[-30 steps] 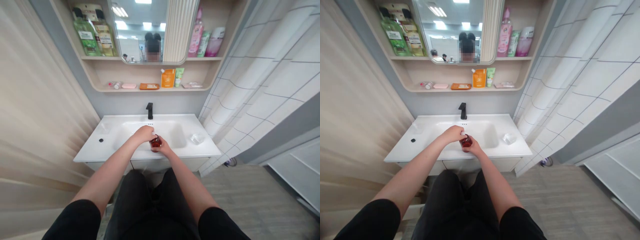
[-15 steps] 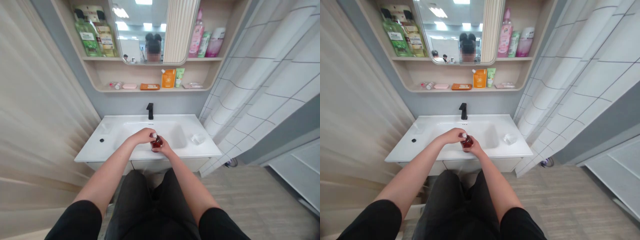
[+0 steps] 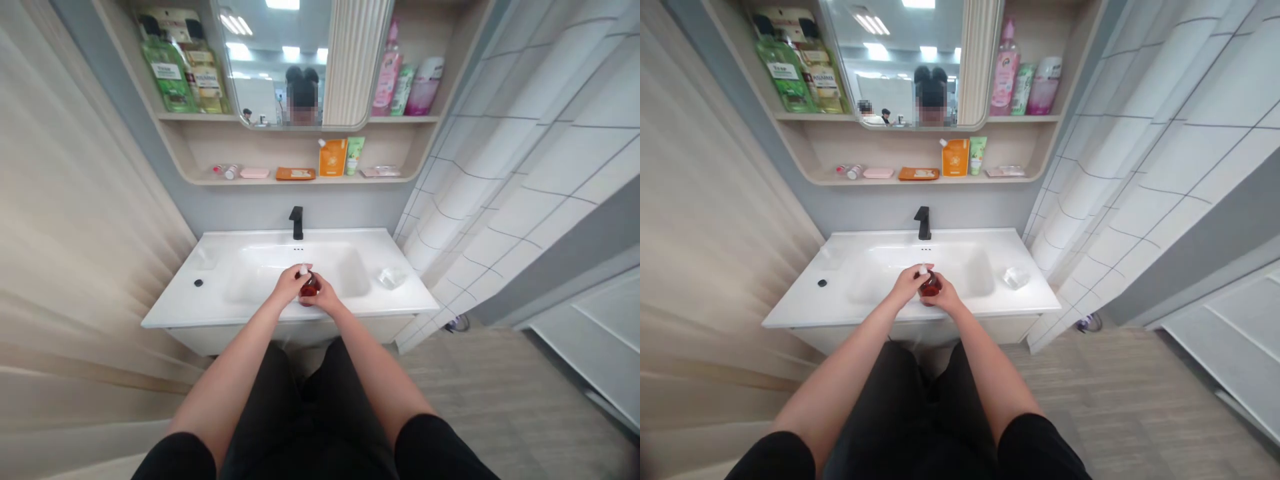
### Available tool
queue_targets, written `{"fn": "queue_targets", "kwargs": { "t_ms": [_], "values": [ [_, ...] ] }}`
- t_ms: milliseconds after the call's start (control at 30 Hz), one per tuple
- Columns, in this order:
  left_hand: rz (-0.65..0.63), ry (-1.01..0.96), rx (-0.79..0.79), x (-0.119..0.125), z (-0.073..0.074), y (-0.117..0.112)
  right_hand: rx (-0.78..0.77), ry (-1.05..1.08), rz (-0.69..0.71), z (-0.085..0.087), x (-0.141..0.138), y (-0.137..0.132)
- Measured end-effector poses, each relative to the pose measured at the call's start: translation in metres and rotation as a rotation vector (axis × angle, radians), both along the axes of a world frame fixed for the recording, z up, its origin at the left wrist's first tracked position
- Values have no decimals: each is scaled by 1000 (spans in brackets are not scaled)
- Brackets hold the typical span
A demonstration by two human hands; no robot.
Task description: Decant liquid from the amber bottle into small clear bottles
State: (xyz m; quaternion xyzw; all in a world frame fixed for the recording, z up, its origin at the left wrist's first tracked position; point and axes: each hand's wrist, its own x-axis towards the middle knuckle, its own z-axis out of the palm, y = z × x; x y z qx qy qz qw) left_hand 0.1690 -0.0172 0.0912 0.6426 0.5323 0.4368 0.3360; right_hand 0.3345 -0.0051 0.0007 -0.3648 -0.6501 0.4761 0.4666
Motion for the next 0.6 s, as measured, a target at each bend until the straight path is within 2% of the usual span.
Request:
{"fn": "queue_targets", "kwargs": {
  "t_ms": [133,167,267,300,333,433,467,600],
  "values": [
    [139,-22,7,-1,-1,1,-1,-63,-25,1,0,-2],
    [98,-57,20,-2,0,0,-4,-58,-22,1,0,-2],
    [-144,-174,33,-5,-1,-3,-4,-15,10,2,1,-2],
    [-172,-188,25,-6,-2,-4,-1,-15,20,2,1,-2],
    [-147,-187,12,-6,-3,-5,2,-21,27,2,1,-2],
    [37,-122,-8,-5,-5,-6,8,-42,28,2,2,-2],
    [54,-99,-4,-4,-5,-7,5,-44,23,1,2,-2],
    [-122,-108,44,-7,-5,-10,-14,-38,25,1,1,-2]
  ]
}}
